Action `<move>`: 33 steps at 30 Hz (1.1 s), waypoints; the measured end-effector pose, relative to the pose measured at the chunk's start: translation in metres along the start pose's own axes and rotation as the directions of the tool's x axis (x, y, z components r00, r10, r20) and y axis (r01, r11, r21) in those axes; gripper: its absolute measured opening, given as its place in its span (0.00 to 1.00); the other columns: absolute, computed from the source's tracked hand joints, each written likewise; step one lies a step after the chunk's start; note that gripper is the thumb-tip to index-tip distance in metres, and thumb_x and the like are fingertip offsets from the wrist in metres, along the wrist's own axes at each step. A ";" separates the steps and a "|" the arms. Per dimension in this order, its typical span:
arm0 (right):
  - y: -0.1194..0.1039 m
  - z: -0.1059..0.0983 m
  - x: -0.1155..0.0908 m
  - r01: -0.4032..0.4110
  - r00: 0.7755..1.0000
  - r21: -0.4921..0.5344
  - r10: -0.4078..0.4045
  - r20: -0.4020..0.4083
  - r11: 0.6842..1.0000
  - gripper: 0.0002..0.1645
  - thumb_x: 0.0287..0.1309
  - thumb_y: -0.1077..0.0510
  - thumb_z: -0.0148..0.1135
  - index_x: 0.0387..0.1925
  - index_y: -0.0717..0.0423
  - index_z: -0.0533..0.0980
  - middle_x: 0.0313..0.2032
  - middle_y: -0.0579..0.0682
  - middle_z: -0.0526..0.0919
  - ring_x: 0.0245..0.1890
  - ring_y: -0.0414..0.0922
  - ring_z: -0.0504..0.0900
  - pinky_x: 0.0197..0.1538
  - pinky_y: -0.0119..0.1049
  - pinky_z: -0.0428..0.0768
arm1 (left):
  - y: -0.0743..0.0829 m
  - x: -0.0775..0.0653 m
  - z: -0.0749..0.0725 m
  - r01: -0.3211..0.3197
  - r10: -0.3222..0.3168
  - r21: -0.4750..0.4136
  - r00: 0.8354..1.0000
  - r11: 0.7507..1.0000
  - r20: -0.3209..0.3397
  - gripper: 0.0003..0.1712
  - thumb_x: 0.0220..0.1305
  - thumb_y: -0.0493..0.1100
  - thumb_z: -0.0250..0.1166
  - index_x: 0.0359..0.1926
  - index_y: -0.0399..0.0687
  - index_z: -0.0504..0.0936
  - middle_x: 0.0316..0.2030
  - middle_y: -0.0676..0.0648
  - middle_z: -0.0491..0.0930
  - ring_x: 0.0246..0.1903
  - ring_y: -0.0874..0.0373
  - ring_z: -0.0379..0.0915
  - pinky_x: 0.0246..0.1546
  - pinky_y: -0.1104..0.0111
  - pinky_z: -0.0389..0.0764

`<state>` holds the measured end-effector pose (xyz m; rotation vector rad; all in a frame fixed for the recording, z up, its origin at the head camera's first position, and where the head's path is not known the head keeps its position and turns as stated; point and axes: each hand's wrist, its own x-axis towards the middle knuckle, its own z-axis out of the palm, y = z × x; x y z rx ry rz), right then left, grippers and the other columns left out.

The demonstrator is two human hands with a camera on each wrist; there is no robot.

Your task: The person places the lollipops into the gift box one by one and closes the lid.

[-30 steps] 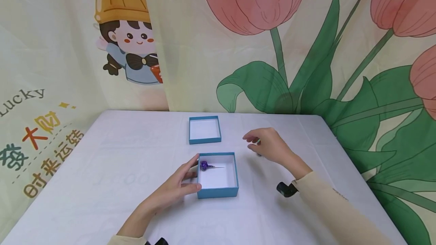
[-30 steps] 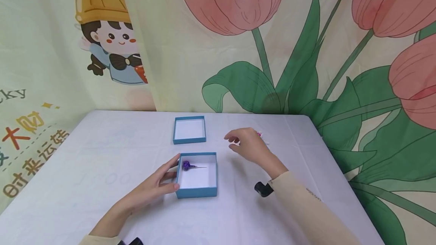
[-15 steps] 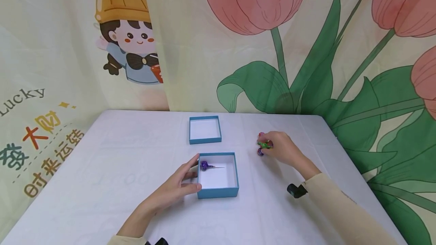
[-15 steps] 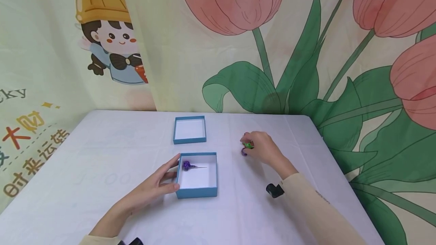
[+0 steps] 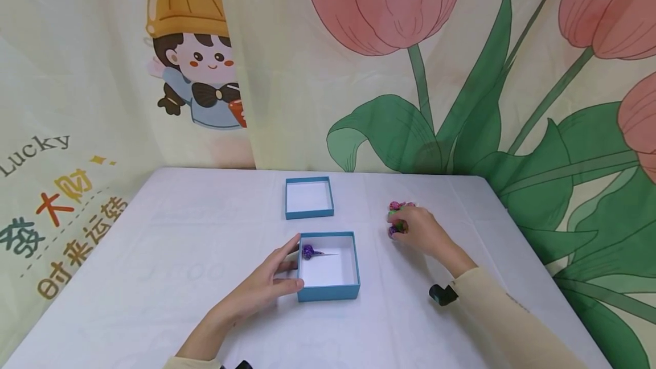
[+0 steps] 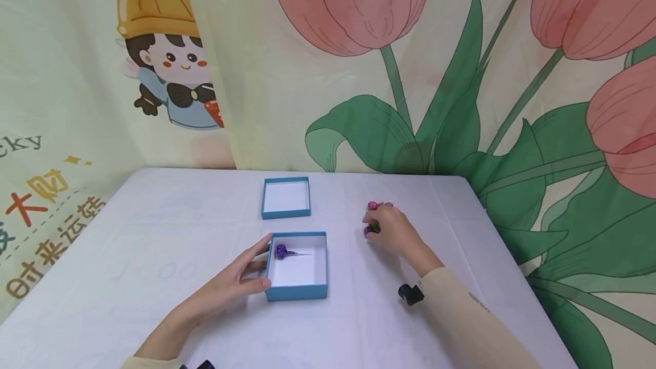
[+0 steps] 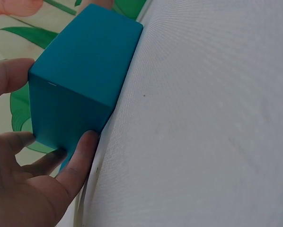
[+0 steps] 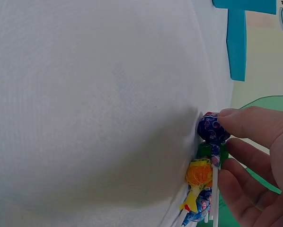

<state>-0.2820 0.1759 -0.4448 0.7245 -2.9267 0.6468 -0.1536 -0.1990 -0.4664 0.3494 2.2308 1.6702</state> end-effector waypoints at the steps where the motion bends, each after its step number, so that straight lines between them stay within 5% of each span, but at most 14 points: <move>1: 0.000 0.001 0.000 -0.006 1.000 0.001 0.006 0.004 1.000 0.19 0.55 0.64 0.82 0.49 0.59 0.89 0.43 0.50 0.90 0.38 0.46 0.81 0.42 0.37 0.85 | 0.000 0.000 0.000 -0.001 0.001 -0.002 1.000 1.000 0.000 0.52 0.73 0.48 0.70 0.86 0.71 0.48 0.85 0.42 0.46 0.78 0.37 0.58 0.74 0.46 0.69; 33: -0.005 0.007 -0.003 -0.094 0.995 0.015 0.094 0.015 0.995 0.14 0.56 0.66 0.80 0.45 0.57 0.90 0.39 0.48 0.89 0.36 0.44 0.80 0.41 0.37 0.85 | 0.001 0.000 0.001 0.008 -0.008 0.003 1.000 1.000 -0.004 0.52 0.73 0.48 0.69 0.86 0.72 0.48 0.85 0.42 0.45 0.78 0.36 0.58 0.74 0.44 0.68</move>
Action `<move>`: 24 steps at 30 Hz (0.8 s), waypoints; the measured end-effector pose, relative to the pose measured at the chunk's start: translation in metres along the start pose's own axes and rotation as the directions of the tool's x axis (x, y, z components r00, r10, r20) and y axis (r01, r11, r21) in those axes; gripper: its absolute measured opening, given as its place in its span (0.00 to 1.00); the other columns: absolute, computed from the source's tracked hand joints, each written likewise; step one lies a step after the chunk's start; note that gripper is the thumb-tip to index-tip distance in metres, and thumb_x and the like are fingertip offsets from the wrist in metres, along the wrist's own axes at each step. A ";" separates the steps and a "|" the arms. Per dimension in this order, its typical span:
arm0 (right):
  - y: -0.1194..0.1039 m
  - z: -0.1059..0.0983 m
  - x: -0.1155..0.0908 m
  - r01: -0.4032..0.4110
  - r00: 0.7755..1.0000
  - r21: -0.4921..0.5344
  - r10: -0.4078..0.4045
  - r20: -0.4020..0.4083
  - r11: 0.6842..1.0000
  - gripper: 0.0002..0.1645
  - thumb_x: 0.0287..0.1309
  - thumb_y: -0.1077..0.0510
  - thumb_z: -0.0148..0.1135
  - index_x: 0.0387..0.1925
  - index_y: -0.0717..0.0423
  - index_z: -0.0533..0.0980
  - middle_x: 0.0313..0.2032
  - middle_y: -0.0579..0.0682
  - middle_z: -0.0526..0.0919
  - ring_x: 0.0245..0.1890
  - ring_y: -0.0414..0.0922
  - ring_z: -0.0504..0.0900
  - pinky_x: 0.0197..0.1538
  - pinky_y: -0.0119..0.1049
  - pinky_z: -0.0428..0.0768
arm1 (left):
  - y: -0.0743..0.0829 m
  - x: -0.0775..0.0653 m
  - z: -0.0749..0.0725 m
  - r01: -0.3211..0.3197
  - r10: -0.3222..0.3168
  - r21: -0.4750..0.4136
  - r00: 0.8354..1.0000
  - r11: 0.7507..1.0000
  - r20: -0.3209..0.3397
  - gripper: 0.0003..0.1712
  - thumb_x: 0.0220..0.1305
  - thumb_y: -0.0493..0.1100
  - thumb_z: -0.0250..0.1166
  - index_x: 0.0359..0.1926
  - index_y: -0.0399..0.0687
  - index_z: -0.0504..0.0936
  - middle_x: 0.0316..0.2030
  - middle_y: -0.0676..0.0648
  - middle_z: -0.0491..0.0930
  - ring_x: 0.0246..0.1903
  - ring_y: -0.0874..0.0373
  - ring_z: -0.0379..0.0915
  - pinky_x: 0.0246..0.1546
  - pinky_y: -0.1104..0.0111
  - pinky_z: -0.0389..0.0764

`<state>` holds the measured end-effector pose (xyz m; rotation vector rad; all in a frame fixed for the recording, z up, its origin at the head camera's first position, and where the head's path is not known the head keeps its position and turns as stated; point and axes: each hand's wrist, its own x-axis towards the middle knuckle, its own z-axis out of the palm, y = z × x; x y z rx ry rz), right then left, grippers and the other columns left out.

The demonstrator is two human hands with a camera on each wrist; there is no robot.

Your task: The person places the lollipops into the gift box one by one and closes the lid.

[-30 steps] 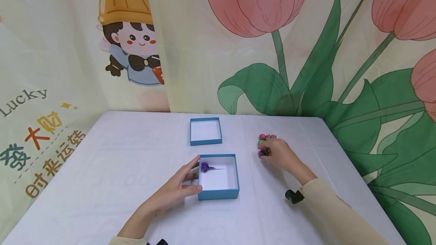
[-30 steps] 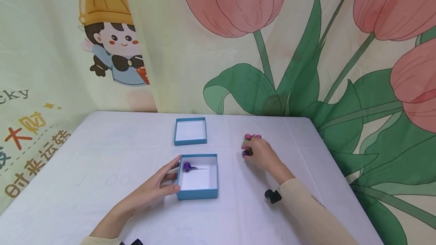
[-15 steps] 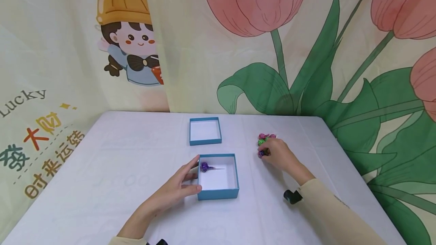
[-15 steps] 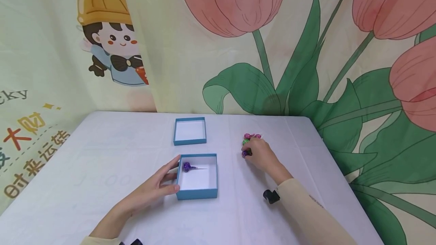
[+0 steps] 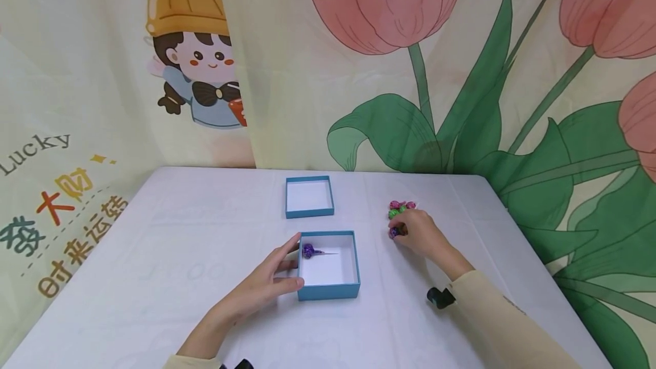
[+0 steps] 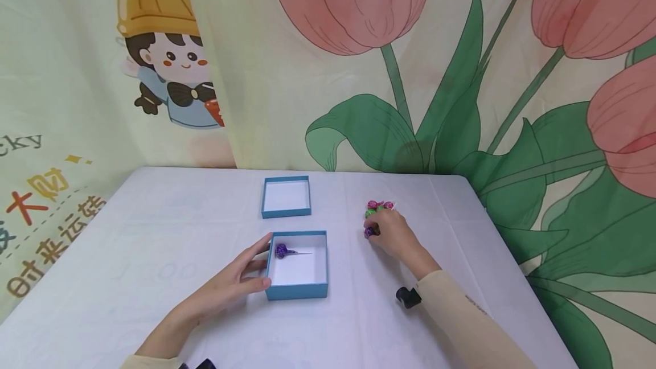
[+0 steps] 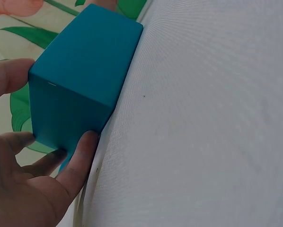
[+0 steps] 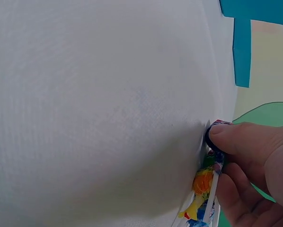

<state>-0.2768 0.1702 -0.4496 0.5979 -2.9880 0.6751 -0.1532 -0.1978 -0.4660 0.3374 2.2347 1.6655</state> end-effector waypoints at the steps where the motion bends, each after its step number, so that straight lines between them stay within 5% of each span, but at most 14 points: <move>1: 0.000 0.000 0.000 0.001 1.000 -0.004 -0.001 0.001 1.000 0.14 0.56 0.66 0.80 0.45 0.57 0.90 0.39 0.49 0.89 0.36 0.44 0.80 0.41 0.37 0.85 | 0.000 0.000 0.000 -0.002 0.002 -0.001 1.000 1.000 0.002 0.52 0.73 0.48 0.69 0.86 0.72 0.48 0.85 0.42 0.45 0.78 0.36 0.58 0.74 0.44 0.68; 24: -0.009 -0.007 -0.002 0.027 0.999 -0.037 -0.026 0.034 0.999 0.14 0.55 0.64 0.82 0.44 0.55 0.90 0.39 0.47 0.90 0.37 0.43 0.81 0.46 0.37 0.88 | -0.001 -0.001 0.000 -0.002 0.002 0.007 1.000 1.000 -0.004 0.51 0.72 0.49 0.69 0.85 0.73 0.50 0.85 0.42 0.47 0.78 0.37 0.59 0.74 0.44 0.69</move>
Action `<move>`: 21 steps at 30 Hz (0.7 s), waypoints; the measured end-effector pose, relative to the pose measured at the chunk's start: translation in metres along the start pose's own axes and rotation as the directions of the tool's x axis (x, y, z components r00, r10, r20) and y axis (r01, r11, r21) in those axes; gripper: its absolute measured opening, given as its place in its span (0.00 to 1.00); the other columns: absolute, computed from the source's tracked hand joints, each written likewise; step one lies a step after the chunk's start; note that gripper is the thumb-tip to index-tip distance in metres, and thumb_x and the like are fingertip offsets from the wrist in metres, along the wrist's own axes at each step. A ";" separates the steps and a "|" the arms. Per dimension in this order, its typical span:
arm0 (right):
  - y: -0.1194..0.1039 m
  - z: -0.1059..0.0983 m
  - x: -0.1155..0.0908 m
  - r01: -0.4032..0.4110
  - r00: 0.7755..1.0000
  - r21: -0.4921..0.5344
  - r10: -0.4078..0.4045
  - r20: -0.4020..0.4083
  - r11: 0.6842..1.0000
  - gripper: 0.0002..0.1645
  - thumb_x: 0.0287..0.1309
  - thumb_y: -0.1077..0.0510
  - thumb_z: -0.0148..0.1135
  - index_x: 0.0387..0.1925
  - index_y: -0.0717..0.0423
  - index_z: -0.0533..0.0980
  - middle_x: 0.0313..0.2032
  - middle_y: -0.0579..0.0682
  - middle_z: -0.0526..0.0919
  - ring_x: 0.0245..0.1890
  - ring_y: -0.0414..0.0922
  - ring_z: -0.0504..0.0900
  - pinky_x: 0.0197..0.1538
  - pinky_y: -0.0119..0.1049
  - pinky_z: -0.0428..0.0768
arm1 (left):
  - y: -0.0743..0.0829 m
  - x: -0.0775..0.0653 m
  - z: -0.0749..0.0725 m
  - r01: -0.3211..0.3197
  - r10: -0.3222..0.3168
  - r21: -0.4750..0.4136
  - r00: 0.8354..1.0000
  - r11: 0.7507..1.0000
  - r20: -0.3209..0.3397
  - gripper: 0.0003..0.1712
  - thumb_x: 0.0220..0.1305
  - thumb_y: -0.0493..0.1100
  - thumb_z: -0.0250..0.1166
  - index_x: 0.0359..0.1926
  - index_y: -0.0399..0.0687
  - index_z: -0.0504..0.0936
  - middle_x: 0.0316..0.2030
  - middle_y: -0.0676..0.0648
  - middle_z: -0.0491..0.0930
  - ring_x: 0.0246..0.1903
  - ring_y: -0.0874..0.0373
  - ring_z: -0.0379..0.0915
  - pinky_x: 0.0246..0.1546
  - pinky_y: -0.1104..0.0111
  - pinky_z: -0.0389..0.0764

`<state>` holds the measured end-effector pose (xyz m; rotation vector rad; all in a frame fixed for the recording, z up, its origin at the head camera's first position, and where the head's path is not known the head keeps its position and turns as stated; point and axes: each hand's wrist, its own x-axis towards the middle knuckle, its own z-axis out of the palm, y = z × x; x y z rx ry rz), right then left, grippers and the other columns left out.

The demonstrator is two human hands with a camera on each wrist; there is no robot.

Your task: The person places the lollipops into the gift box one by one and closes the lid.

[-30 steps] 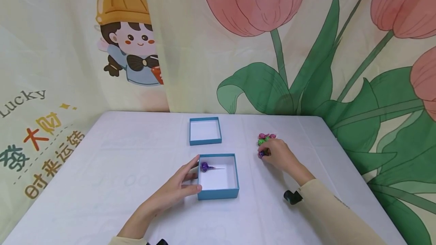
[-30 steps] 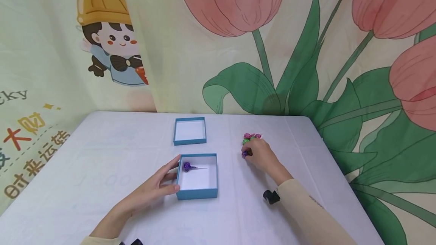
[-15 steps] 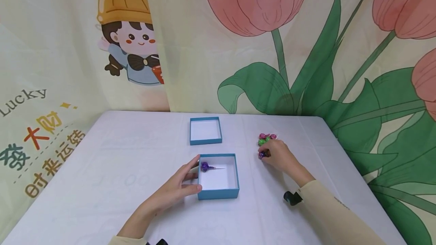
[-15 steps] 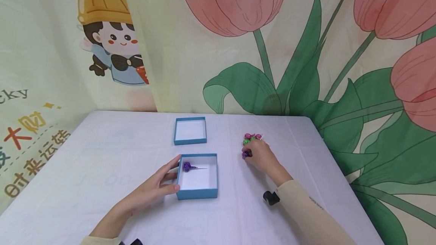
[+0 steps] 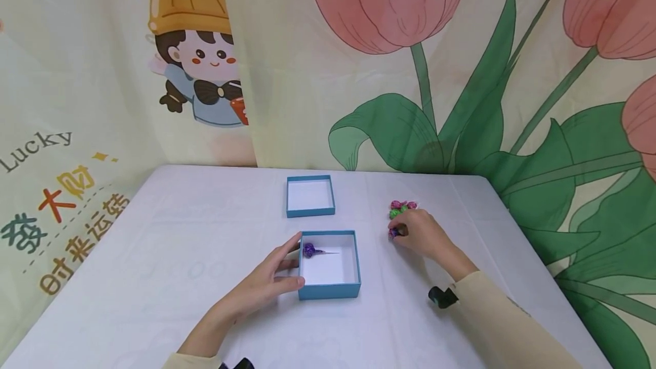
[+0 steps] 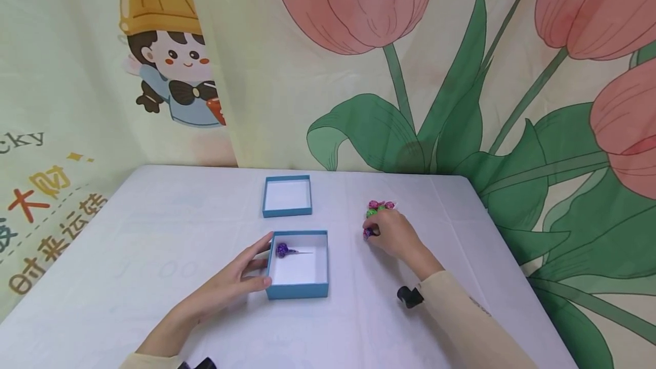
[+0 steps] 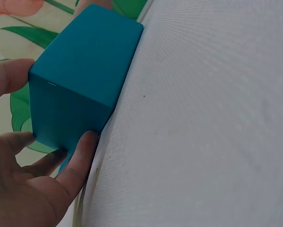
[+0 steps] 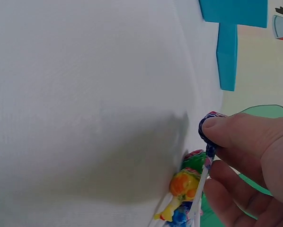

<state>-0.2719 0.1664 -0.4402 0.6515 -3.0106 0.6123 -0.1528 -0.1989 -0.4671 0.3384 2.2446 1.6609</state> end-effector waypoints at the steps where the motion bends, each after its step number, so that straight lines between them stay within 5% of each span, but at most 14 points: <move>1: -0.001 -0.001 0.000 0.000 1.000 0.003 0.000 -0.001 1.000 0.15 0.54 0.64 0.82 0.44 0.54 0.90 0.39 0.46 0.90 0.37 0.43 0.81 0.45 0.36 0.88 | 0.000 0.000 0.000 -0.003 0.003 0.000 1.000 1.000 0.002 0.51 0.72 0.48 0.69 0.85 0.73 0.50 0.85 0.42 0.47 0.78 0.37 0.59 0.74 0.44 0.69; 12: -0.016 -0.016 -0.002 0.156 0.987 0.093 -0.152 -0.050 0.983 0.14 0.54 0.64 0.82 0.43 0.50 0.91 0.37 0.41 0.89 0.34 0.42 0.82 0.41 0.35 0.83 | 0.000 -0.001 -0.002 -0.013 0.013 -0.010 1.000 1.000 0.003 0.51 0.73 0.47 0.69 0.86 0.72 0.49 0.85 0.43 0.46 0.78 0.37 0.58 0.74 0.45 0.68; 21: -0.046 -0.026 -0.005 0.213 0.977 0.193 -0.204 -0.064 0.958 0.19 0.57 0.61 0.81 0.51 0.52 0.88 0.41 0.40 0.90 0.36 0.37 0.84 0.58 0.52 0.76 | 0.001 0.000 0.000 0.003 -0.003 -0.006 1.000 1.000 0.004 0.51 0.73 0.48 0.69 0.86 0.73 0.49 0.85 0.43 0.46 0.78 0.37 0.58 0.74 0.45 0.68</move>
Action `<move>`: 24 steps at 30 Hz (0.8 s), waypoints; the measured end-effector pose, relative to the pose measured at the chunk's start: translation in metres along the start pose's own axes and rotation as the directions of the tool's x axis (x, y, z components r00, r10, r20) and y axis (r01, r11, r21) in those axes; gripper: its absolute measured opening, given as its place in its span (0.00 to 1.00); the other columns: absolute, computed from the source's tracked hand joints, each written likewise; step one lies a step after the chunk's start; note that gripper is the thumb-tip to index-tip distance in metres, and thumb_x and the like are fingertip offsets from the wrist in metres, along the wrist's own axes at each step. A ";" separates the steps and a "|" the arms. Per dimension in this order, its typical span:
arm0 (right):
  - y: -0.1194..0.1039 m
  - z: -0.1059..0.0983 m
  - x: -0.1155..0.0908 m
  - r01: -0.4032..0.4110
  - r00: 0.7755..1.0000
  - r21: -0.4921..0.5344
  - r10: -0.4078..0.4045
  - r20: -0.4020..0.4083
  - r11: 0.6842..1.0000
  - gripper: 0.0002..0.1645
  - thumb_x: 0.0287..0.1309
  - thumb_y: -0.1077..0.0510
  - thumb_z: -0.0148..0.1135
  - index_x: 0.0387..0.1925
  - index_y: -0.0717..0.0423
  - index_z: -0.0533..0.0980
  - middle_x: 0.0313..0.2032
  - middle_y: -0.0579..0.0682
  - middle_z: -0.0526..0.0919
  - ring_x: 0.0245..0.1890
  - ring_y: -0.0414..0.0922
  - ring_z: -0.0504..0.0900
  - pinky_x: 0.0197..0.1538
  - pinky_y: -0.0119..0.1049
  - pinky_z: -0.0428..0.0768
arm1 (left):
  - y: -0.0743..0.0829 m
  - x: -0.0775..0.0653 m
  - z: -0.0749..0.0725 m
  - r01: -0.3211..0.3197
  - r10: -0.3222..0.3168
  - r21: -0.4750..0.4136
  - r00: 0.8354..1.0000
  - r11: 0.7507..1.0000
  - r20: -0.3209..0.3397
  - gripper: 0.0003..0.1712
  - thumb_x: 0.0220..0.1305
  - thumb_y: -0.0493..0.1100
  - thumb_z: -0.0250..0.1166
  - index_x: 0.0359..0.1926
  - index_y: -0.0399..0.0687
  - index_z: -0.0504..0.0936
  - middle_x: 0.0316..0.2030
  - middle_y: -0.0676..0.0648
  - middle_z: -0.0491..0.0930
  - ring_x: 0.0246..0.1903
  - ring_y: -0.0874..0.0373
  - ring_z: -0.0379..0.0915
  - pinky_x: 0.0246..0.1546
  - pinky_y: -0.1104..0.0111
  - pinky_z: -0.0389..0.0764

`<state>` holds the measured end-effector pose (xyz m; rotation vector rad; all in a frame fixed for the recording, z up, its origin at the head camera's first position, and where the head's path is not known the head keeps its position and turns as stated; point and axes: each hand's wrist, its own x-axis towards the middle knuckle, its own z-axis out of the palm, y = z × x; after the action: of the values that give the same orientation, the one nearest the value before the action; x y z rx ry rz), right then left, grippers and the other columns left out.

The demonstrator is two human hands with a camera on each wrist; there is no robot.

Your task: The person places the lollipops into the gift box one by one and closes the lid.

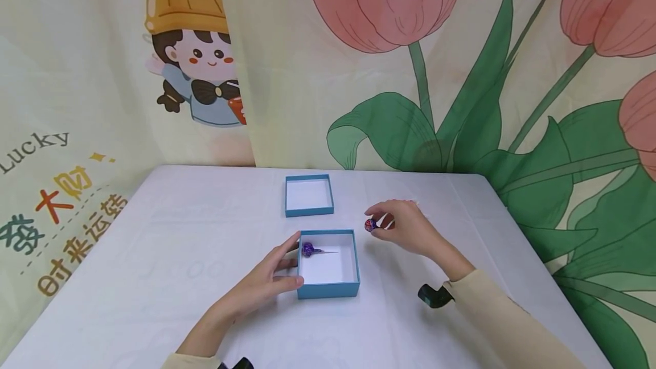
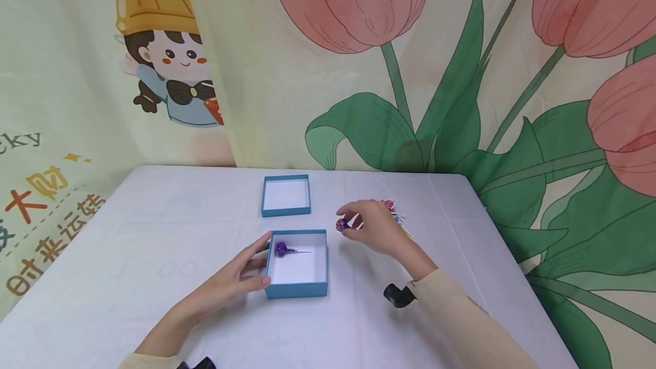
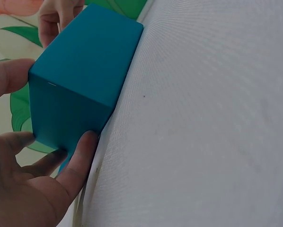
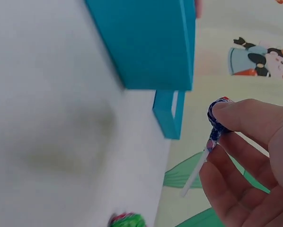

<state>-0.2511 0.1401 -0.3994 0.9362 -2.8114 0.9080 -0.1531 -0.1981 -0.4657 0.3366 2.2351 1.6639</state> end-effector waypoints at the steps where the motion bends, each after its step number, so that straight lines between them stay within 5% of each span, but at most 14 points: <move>1: -0.004 0.000 0.000 0.002 1.000 0.017 -0.002 0.006 1.000 0.19 0.58 0.61 0.80 0.52 0.53 0.88 0.41 0.40 0.90 0.37 0.37 0.84 0.57 0.51 0.78 | 0.000 0.000 0.000 0.000 0.000 0.000 1.000 1.000 0.001 0.51 0.73 0.48 0.69 0.86 0.73 0.49 0.85 0.43 0.46 0.78 0.37 0.58 0.74 0.45 0.68; 8: -0.029 0.002 0.009 0.094 0.995 0.075 -0.097 0.036 0.993 0.16 0.58 0.61 0.80 0.48 0.52 0.89 0.41 0.41 0.89 0.38 0.43 0.85 0.40 0.31 0.86 | -0.001 0.001 0.000 -0.001 0.001 -0.001 1.000 1.000 0.000 0.51 0.73 0.48 0.69 0.85 0.73 0.49 0.85 0.43 0.47 0.78 0.37 0.59 0.74 0.45 0.68; 24: -0.062 0.044 0.034 0.125 0.983 0.098 -0.137 0.123 0.987 0.16 0.61 0.61 0.78 0.52 0.53 0.89 0.45 0.44 0.90 0.40 0.42 0.85 0.43 0.30 0.86 | -0.001 0.002 -0.001 0.012 -0.012 -0.001 1.000 1.000 0.003 0.51 0.73 0.49 0.69 0.86 0.71 0.48 0.85 0.42 0.46 0.78 0.36 0.58 0.75 0.41 0.66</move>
<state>-0.2382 0.0579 -0.3964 1.2194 -2.7917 0.9976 -0.1552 -0.1982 -0.4667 0.3241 2.2296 1.6580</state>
